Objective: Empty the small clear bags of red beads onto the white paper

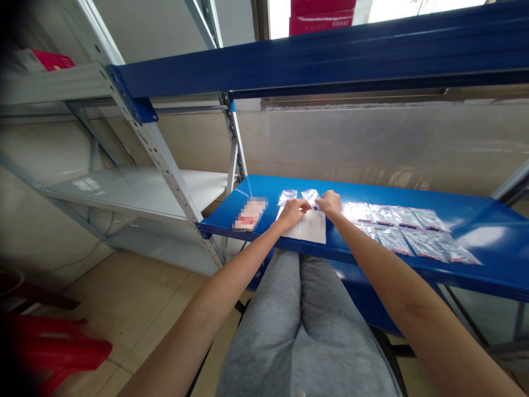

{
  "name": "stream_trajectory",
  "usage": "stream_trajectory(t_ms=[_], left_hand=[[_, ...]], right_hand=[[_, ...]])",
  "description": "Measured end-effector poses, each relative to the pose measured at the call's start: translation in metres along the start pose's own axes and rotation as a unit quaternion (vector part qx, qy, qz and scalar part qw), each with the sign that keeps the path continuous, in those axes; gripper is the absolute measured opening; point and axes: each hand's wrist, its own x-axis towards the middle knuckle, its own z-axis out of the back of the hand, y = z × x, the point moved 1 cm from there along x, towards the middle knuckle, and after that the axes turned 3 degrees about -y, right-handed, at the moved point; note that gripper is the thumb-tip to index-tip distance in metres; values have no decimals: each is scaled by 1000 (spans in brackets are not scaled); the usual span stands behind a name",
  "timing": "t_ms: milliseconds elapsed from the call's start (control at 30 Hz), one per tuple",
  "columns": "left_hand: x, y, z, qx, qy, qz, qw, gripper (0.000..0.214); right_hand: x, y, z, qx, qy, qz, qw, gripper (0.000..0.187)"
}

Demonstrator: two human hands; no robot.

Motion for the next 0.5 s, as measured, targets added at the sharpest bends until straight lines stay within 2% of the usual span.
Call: stream_trajectory(t_ms=[67,133,367,500], left_hand=[[0,-1,1,-11,-6,6,1000,36],[1,0,4,-19,-17,15,1000,36],[4,23,33,15,-117,102,988,36],[5,41,44,46,-115,134,983,36]], right_hand=[[-2,4,-1,-116,-21,17,993,20],[-5,8,-3,-185,-16,42,982,21],[-11,14,-9,-257,23,115,959,19],[-14,14,-10,-270,49,153,950,19]])
